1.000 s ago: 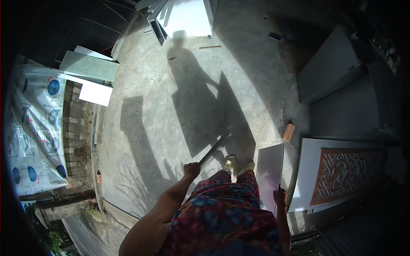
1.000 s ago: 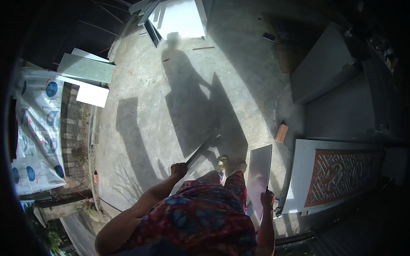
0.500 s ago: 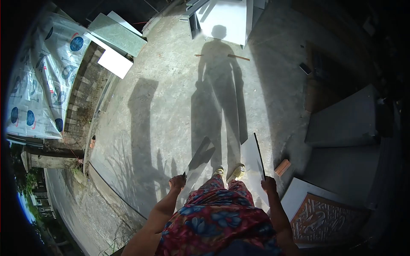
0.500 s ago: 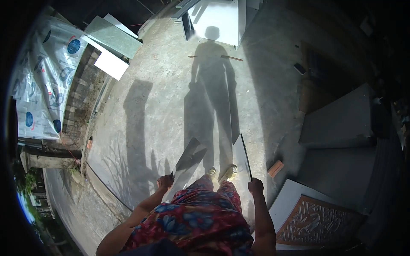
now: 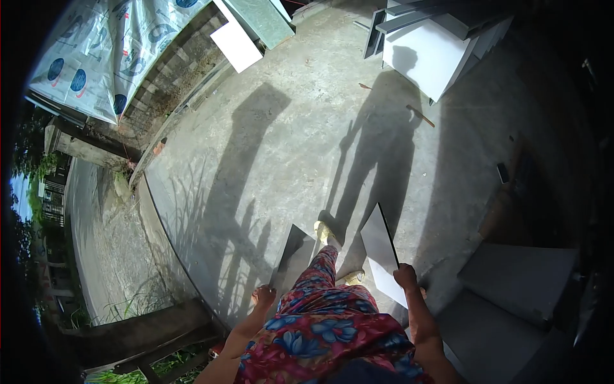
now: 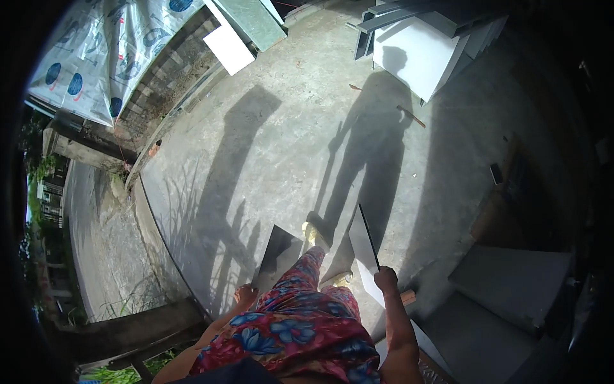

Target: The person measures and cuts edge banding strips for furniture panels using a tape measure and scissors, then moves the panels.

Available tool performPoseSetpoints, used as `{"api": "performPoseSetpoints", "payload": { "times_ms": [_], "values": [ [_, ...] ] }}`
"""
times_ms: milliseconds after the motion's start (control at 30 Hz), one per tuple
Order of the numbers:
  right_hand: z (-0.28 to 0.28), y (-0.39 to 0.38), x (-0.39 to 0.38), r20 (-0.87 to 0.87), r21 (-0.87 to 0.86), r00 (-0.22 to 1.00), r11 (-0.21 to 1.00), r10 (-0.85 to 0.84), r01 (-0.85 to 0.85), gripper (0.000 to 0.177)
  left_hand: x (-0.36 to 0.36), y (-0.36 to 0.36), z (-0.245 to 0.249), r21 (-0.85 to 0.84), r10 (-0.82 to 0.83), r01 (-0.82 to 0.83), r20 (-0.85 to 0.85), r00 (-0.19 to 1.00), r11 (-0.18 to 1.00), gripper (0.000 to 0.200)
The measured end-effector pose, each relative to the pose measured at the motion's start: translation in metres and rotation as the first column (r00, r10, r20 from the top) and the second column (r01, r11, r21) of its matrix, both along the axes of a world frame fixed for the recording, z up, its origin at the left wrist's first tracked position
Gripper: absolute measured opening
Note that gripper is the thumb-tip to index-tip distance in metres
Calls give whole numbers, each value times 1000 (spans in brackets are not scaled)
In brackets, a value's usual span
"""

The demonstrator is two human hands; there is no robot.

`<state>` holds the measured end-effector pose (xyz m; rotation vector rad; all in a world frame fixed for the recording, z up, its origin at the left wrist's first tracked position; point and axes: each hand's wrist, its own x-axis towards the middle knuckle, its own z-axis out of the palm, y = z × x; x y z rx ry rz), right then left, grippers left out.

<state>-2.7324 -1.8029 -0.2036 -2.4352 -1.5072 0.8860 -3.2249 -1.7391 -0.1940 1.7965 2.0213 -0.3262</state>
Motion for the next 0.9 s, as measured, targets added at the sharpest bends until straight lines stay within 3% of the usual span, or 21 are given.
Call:
{"api": "performPoseSetpoints", "payload": {
  "times_ms": [100, 200, 300, 367, 467, 633, 900],
  "values": [
    [-4, 34, 10, 42, -21, 997, 998, 59, -58, 18, 13, 8, 19, 2, 142, -142, -65, 988, 990, 26],
    [-11, 68, 19, 35, -102, 998, 993, 55, -51, 23, 16, 24, 30, -15, 224, -224, 39, 974, 975, 29],
    [6, 110, 22, 38, -213, 999, 977, 18, -9, 26, -65, -1, -124, -38, 28, -27, 16, 999, 999, 34],
    [10, 138, 26, 63, -237, 998, 972, 12, 3, 27, -42, 24, -83, -77, 222, -227, -64, 973, 971, 34],
    [4, 165, 38, 72, -262, 997, 965, 25, -5, 30, -21, 52, -58, -113, 320, -338, -152, 935, 934, 35],
    [37, 221, 47, 71, -276, 996, 961, 53, -31, 29, 12, 102, -25, -118, 369, -411, -270, 889, 904, 35],
    [18, 286, 78, 86, -211, 994, 976, 72, -53, 25, 34, 186, -29, -116, 370, -385, -129, 920, 916, 36]
  ]
}}
